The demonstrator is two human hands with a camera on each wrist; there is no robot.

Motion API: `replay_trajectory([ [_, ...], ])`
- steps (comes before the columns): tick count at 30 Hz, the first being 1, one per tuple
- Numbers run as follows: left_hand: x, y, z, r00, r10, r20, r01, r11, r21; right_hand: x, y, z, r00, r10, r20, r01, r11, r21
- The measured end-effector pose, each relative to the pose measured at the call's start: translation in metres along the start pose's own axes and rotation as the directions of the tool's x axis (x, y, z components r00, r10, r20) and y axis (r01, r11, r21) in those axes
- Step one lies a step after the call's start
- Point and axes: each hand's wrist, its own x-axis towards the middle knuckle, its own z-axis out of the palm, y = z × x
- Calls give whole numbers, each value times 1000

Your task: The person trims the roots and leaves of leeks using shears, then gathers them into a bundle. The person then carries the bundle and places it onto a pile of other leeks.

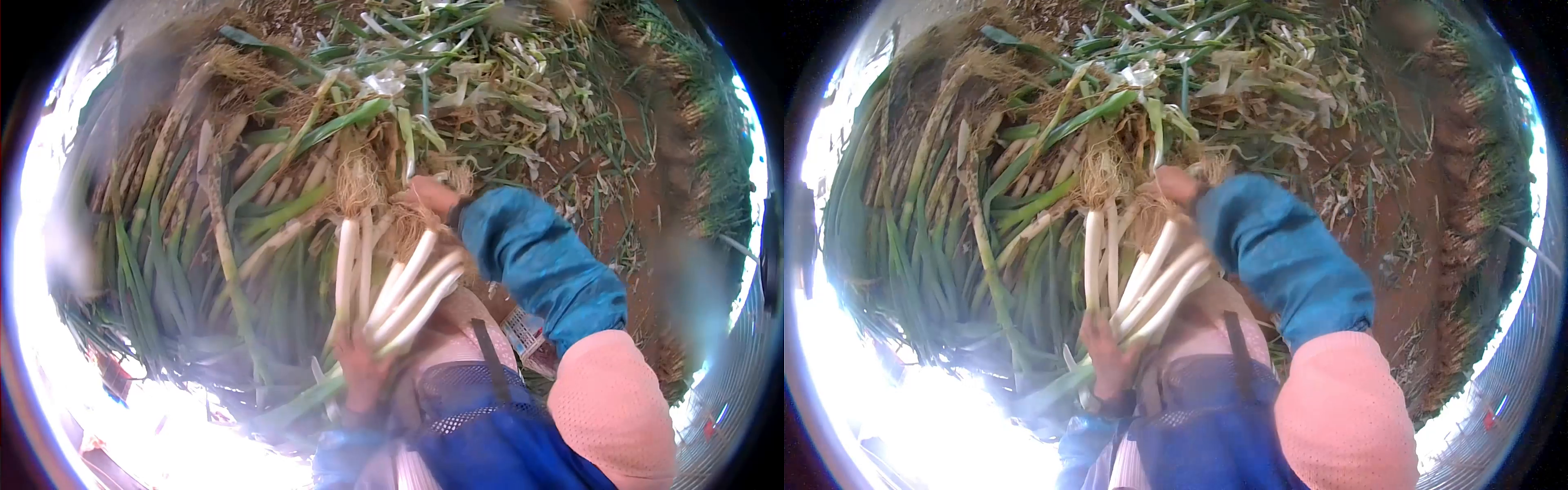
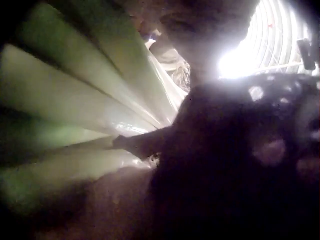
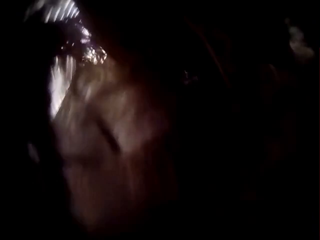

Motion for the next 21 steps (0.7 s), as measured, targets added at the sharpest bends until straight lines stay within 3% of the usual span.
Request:
replay_trajectory([
  [3, 12, -25, 24, 959, -271, -85, 238, 929, -282, -17, -49, -36, 980, -177, 86, 195, 924, -327],
  [6, 18, -29, 33, 959, -283, -35, 267, 934, -239, -24, -53, -49, 998, -13, 64, 37, 919, -392],
  [7, 16, -28, 34, 962, -271, -15, 260, 935, -240, -28, -51, -44, 998, -38, -44, 24, 960, -278],
  [8, 13, -25, 36, 966, -259, 6, 252, 937, -241, -27, -48, -47, 987, -158, -19, 133, 885, -446],
  [10, 7, -22, 40, 978, -209, -7, 201, 951, -233, -26, -42, -57, 926, -367, 90, 318, 626, -712],
  [11, 3, -21, 45, 985, -168, -40, 155, 963, -221, -15, -36, -70, 982, 10, -187, -62, 959, -276],
  [12, 1, -22, 47, 990, -122, -77, 104, 973, -207, -13, -34, -89, 981, 40, -188, -100, 942, -322],
  [13, 6, -22, 42, 995, -92, -46, 81, 975, -205, -7, -26, -106, 956, 88, -281, -149, 967, -204],
  [15, 9, -15, 28, 998, -51, 29, 56, 975, -215, 13, -3, -145, 843, 6, -538, 149, 958, 243],
  [16, 6, -15, 31, 997, -76, 26, 80, 966, -245, 21, 6, -175, 782, -22, -623, 273, 911, 310],
  [17, 5, -15, 36, 995, -102, 20, 103, 957, -271, 28, -4, -220, 808, -74, -585, 22, 995, -96],
  [18, 3, -13, 39, 991, -131, 15, 130, 945, -300, 32, -27, -263, 830, -127, -543, -199, 843, -501],
  [19, 1, -12, 41, 990, -137, 13, 135, 946, -294, 31, -50, -293, 836, -222, -501, -184, 748, -638],
  [21, 1, -9, 40, 990, -139, 4, 135, 950, -280, 43, -53, -284, 885, -309, -348, -112, 584, -804],
])
